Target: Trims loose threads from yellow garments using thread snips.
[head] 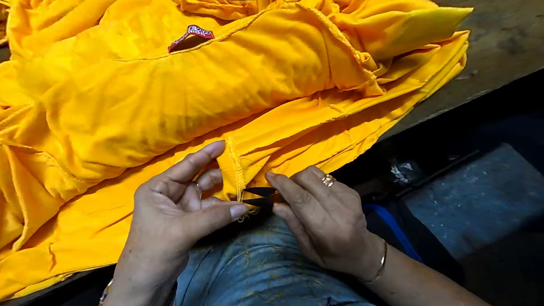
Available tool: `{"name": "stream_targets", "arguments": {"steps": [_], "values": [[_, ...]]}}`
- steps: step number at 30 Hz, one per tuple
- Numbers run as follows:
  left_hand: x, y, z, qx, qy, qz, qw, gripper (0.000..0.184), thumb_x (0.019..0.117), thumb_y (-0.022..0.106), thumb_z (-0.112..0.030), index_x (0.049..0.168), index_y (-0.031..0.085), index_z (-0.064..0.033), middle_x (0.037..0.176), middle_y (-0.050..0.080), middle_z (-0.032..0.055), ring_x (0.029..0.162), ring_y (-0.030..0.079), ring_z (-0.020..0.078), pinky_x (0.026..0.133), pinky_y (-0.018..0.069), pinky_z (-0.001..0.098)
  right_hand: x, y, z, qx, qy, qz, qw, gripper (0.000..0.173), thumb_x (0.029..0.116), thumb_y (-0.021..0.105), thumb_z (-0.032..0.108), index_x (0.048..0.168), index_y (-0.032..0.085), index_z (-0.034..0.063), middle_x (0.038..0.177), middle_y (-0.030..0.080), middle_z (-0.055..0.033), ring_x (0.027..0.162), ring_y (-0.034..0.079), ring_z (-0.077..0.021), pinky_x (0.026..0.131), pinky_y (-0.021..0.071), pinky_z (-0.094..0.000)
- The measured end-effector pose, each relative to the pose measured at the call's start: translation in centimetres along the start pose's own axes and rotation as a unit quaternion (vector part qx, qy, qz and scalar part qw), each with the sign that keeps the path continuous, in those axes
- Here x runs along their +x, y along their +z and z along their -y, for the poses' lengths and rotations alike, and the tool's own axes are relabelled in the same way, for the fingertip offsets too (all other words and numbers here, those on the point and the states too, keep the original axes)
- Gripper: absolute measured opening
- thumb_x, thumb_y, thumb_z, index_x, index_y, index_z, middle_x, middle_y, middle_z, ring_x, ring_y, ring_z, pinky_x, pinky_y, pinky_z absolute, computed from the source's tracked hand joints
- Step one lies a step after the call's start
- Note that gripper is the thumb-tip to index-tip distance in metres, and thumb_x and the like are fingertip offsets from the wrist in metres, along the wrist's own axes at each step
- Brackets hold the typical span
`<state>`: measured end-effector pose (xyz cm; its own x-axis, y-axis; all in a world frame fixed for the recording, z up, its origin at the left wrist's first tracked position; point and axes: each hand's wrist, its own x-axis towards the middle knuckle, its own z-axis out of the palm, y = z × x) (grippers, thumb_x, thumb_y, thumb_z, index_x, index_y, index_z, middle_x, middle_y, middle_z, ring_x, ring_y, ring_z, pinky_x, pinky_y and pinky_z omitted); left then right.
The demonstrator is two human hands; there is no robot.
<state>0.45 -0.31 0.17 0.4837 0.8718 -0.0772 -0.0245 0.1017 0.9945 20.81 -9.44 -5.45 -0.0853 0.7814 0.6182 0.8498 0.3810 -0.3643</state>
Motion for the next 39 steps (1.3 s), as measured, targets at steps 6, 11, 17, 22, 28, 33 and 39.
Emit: {"name": "stream_targets", "arguments": {"steps": [6, 11, 17, 22, 28, 33, 39], "values": [[-0.2, 0.4, 0.0, -0.011, 0.005, -0.003, 1.0, 0.081, 0.0663, 0.084, 0.006, 0.143, 0.059, -0.0022, 0.124, 0.068, 0.0136, 0.083, 0.074, 0.0169, 0.065, 0.0646, 0.0271, 0.4, 1.0, 0.2, 0.013, -0.003, -0.029, 0.999, 0.032, 0.1042, 0.054, 0.022, 0.116, 0.073, -0.0018, 0.08, 0.058, -0.0061, 0.071, 0.055, -0.0176, 0.056, 0.0423, -0.0281], [-0.4, 0.6, 0.2, -0.019, 0.0, -0.004, 1.0, 0.085, 0.0656, 0.081, 0.011, 0.146, 0.055, -0.0011, 0.122, 0.069, 0.0155, 0.085, 0.075, 0.02, 0.067, 0.0654, 0.0296, 0.5, 1.6, 0.4, -0.001, 0.002, -0.04, 0.999, 0.03, 0.1041, 0.052, 0.021, 0.111, 0.073, -0.0007, 0.078, 0.057, -0.0056, 0.068, 0.054, -0.0171, 0.053, 0.0409, -0.028], [-0.5, 0.8, 0.4, -0.036, -0.025, -0.007, 0.999, 0.087, 0.0663, 0.081, 0.009, 0.148, 0.052, -0.0014, 0.124, 0.069, 0.0178, 0.096, 0.074, 0.0237, 0.072, 0.0656, 0.0324, 0.5, 2.2, 0.2, 0.002, 0.005, -0.045, 0.999, 0.029, 0.1034, 0.054, 0.02, 0.106, 0.073, -0.0012, 0.077, 0.058, -0.0057, 0.068, 0.054, -0.017, 0.054, 0.0406, -0.0278], [-0.8, 0.7, 0.3, -0.058, -0.039, -0.003, 0.998, 0.088, 0.0667, 0.082, 0.006, 0.149, 0.051, -0.0017, 0.126, 0.067, 0.0183, 0.102, 0.073, 0.0234, 0.075, 0.065, 0.0322, 0.6, 2.0, 0.2, 0.0, -0.008, -0.056, 0.998, 0.03, 0.1039, 0.054, 0.02, 0.11, 0.073, -0.0016, 0.077, 0.058, -0.0063, 0.068, 0.053, -0.0172, 0.055, 0.0407, -0.0279], [-1.0, 0.8, 0.2, -0.016, -0.022, 0.003, 1.0, 0.091, 0.0648, 0.079, 0.012, 0.15, 0.05, -0.0019, 0.13, 0.065, 0.017, 0.096, 0.074, 0.0242, 0.068, 0.0659, 0.0324, 0.8, 1.7, 0.1, 0.026, 0.008, -0.029, 0.999, 0.027, 0.1039, 0.053, 0.018, 0.101, 0.073, -0.0003, 0.074, 0.057, -0.005, 0.065, 0.054, -0.0156, 0.053, 0.0409, -0.0275], [-0.8, 0.3, 0.1, 0.075, 0.025, -0.02, 0.997, 0.059, 0.0845, 0.079, -0.014, 0.141, 0.062, -0.0069, 0.12, 0.069, 0.0075, 0.089, 0.071, 0.0144, 0.068, 0.0614, 0.0226, 2.1, -0.5, -0.4, 0.315, 0.18, -0.005, 0.932, 0.033, 0.1101, 0.042, 0.016, 0.122, 0.066, -0.0036, 0.078, 0.056, 0.0013, 0.061, 0.048, -0.0017, 0.052, 0.0398, -0.0153], [-0.3, 2.1, 0.4, -0.015, 0.043, -0.069, 0.997, 0.034, 0.0906, 0.071, 0.003, 0.124, 0.073, -0.0025, 0.097, 0.074, 0.0107, 0.06, 0.062, 0.0079, 0.051, 0.0531, 0.0179, 4.0, -1.1, -0.4, 0.406, 0.226, 0.019, 0.885, 0.019, 0.1, 0.063, 0.007, 0.115, 0.068, -0.003, 0.073, 0.06, 0.0021, 0.053, 0.048, -0.0008, 0.045, 0.041, -0.0123]]}}
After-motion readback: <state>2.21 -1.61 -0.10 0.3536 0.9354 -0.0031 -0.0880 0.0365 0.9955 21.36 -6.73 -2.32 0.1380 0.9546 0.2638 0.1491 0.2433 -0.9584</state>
